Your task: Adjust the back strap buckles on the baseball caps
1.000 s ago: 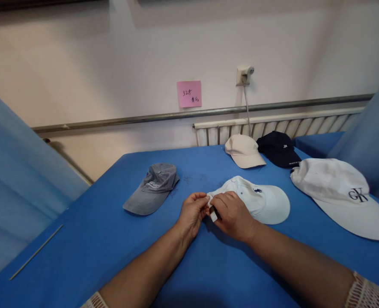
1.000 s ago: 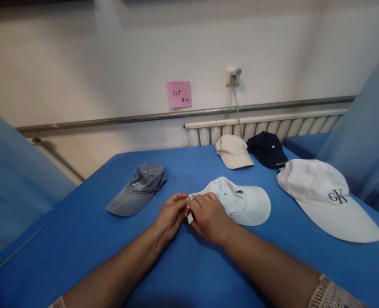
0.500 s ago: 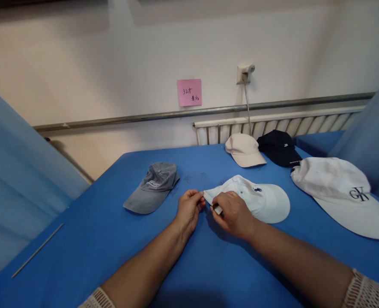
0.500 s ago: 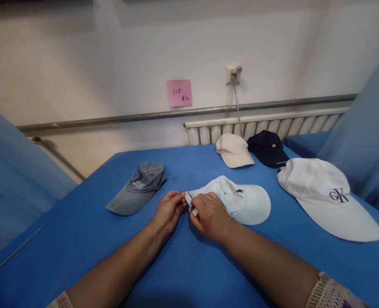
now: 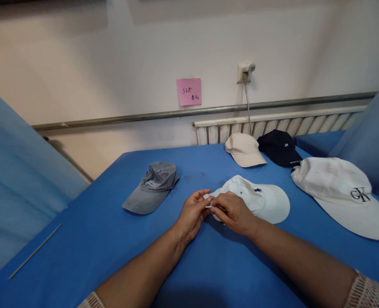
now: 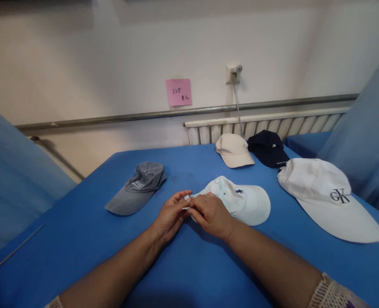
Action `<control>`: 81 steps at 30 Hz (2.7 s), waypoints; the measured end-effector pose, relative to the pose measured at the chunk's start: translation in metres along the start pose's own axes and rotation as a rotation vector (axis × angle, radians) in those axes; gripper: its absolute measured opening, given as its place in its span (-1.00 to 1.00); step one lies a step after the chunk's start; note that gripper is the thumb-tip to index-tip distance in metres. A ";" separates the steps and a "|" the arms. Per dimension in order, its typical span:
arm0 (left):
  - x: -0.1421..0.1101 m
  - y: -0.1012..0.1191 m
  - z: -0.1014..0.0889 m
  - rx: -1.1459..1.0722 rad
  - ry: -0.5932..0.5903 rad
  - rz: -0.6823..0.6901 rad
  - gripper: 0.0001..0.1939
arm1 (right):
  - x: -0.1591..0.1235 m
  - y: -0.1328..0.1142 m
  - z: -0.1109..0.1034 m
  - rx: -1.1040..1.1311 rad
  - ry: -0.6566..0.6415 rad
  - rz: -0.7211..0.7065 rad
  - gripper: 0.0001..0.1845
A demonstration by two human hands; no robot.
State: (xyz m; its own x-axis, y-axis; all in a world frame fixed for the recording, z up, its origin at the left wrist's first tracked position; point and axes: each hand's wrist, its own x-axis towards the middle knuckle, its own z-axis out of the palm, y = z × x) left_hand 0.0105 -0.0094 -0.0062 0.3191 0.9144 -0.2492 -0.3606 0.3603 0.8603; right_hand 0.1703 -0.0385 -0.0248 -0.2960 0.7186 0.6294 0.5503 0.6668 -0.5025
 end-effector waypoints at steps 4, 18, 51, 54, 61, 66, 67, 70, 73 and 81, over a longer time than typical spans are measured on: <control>-0.001 -0.004 0.001 0.022 -0.043 -0.031 -0.45 | 0.000 -0.002 -0.002 0.088 0.028 0.112 -0.86; 0.009 -0.001 -0.001 0.077 0.128 0.131 -0.44 | 0.003 0.006 0.008 0.356 -0.033 0.422 -0.75; 0.004 0.012 -0.013 0.239 -0.199 0.042 -0.67 | 0.001 -0.014 -0.009 0.122 -0.086 0.334 -0.79; 0.004 0.014 -0.014 0.230 -0.222 0.011 -0.68 | 0.002 -0.012 -0.011 0.227 -0.080 0.289 -0.87; 0.005 0.014 -0.012 0.281 -0.126 0.091 -0.68 | 0.000 -0.002 -0.010 0.587 -0.108 0.357 -0.80; 0.003 0.013 -0.013 0.269 -0.198 0.133 -0.63 | 0.001 0.007 -0.007 0.771 -0.054 0.415 -0.78; 0.003 0.013 -0.013 0.271 -0.214 0.150 -0.61 | 0.001 0.007 -0.007 0.793 -0.056 0.422 -0.78; 0.001 0.014 -0.011 0.331 -0.232 0.196 -0.61 | 0.001 0.006 -0.008 0.785 -0.073 0.424 -0.79; 0.000 0.014 -0.009 0.393 -0.228 0.223 -0.63 | 0.002 0.004 -0.007 0.741 -0.067 0.456 -0.79; -0.003 0.009 -0.008 0.486 -0.226 0.298 -0.56 | 0.006 -0.001 -0.004 0.584 0.081 0.478 -0.87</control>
State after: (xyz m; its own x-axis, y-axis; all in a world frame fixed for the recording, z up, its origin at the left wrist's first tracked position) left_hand -0.0008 -0.0071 -0.0015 0.4631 0.8820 0.0880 -0.0388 -0.0790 0.9961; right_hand 0.1709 -0.0357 -0.0184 -0.0581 0.9538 0.2948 0.0945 0.2992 -0.9495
